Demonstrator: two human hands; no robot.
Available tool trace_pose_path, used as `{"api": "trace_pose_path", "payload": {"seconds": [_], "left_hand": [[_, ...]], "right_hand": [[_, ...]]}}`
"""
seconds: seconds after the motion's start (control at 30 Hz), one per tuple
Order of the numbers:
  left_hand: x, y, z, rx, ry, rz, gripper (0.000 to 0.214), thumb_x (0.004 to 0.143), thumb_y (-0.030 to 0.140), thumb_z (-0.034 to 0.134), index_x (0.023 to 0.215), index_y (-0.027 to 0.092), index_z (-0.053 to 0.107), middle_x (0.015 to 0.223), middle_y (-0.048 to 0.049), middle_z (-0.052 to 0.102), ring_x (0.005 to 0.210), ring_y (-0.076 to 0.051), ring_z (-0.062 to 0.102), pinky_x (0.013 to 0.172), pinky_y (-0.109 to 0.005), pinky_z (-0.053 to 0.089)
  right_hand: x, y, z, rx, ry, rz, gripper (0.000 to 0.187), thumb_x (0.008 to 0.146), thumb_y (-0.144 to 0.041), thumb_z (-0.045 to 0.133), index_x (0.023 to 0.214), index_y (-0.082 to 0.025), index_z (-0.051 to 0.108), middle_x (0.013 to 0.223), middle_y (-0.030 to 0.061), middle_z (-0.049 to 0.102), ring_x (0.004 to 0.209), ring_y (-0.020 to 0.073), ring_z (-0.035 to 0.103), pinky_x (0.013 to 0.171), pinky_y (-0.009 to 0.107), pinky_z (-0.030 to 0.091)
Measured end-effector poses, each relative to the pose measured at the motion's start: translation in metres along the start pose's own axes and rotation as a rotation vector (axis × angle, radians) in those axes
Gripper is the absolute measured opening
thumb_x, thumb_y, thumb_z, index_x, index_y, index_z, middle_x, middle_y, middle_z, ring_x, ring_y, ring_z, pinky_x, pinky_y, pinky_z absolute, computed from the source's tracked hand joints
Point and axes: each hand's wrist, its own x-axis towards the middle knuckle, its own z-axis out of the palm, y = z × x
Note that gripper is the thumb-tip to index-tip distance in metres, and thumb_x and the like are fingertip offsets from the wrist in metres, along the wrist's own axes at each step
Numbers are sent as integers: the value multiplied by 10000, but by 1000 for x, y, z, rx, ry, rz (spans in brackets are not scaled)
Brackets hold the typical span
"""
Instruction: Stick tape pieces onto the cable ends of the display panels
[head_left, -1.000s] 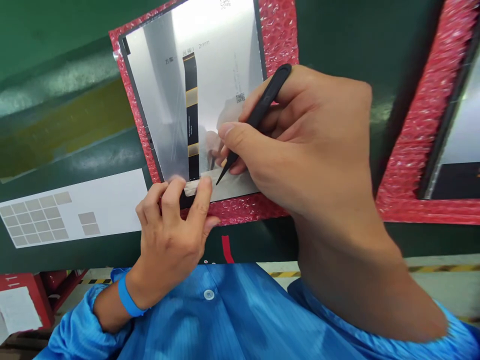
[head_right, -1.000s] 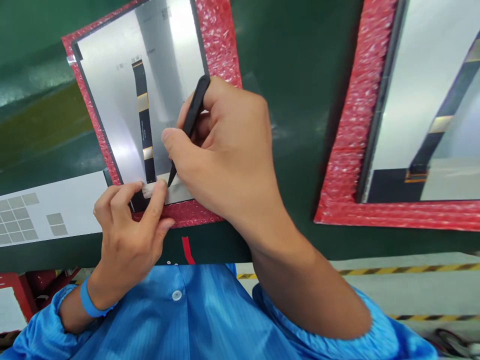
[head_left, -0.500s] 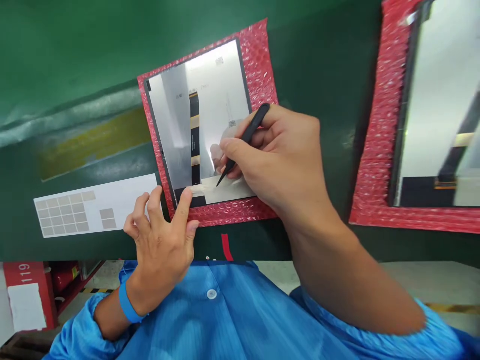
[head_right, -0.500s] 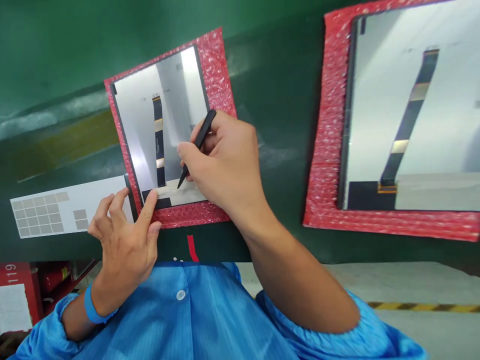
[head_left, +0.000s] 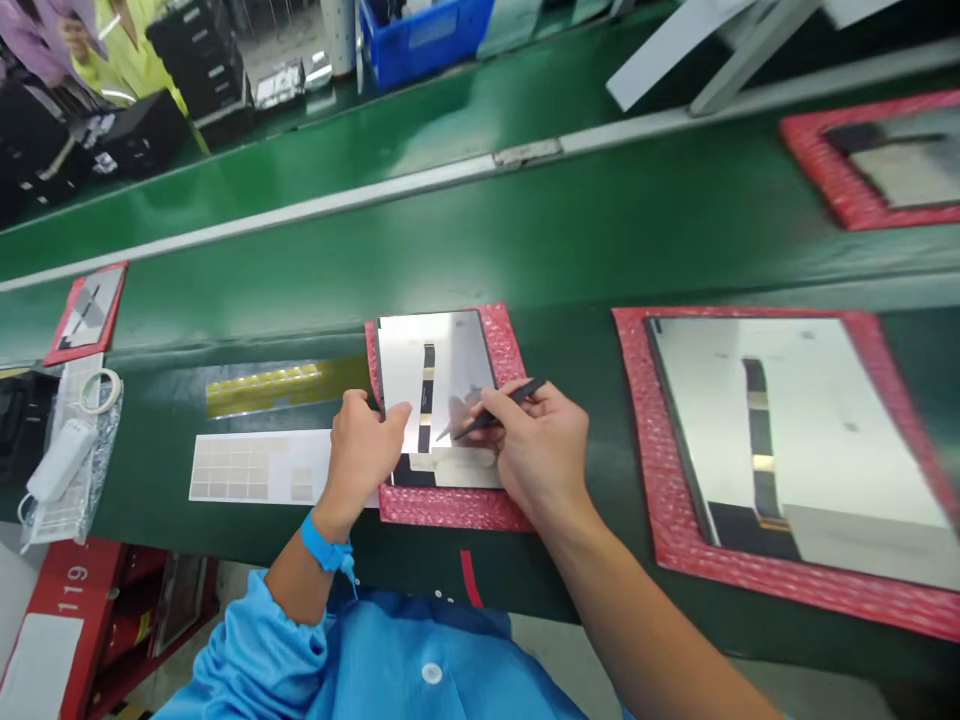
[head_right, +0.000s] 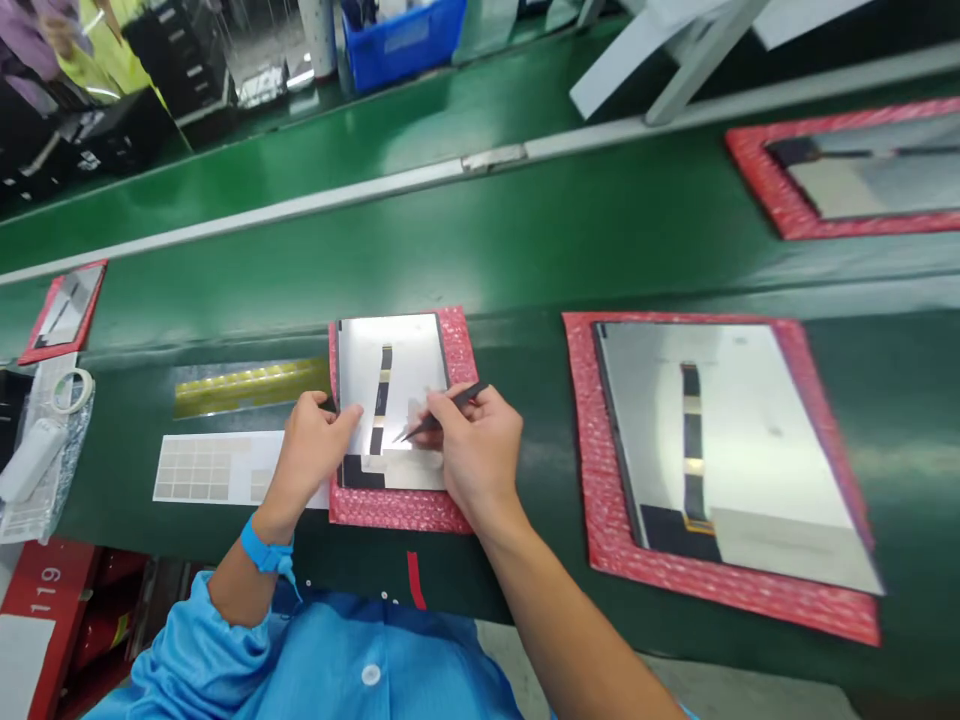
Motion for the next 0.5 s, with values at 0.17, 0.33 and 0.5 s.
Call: {"api": "trace_pose_path", "payload": {"seconds": [0.17,0.33,0.5], "left_hand": [[38,7,-2,-301,-214,-43,194,879,249,848,772,124,745,763,-100,769,690,-227,739,672,-332,575],[95,29,-10,-501,-6,5,232,927,299,858,841,124,733,746,-15,731,667,-158,700,686,-304,589],[169,50,-46,-588,305,-15,291,1064,416,704,1182,150,699,1112,-58,737,909,-173,727,799,-341,648]], "right_hand": [[5,-11,-5,103,-18,27,414,553,-338,953,724,-192,606,628,-3,654,519,129,630,427,197,484],[20,-16,-20,172,114,-8,385,467,-195,907,672,-218,582,589,-34,618,500,129,630,411,184,491],[25,-12,-21,185,118,-1,401,436,-190,907,650,-217,569,601,-28,607,518,135,643,409,171,494]]}}
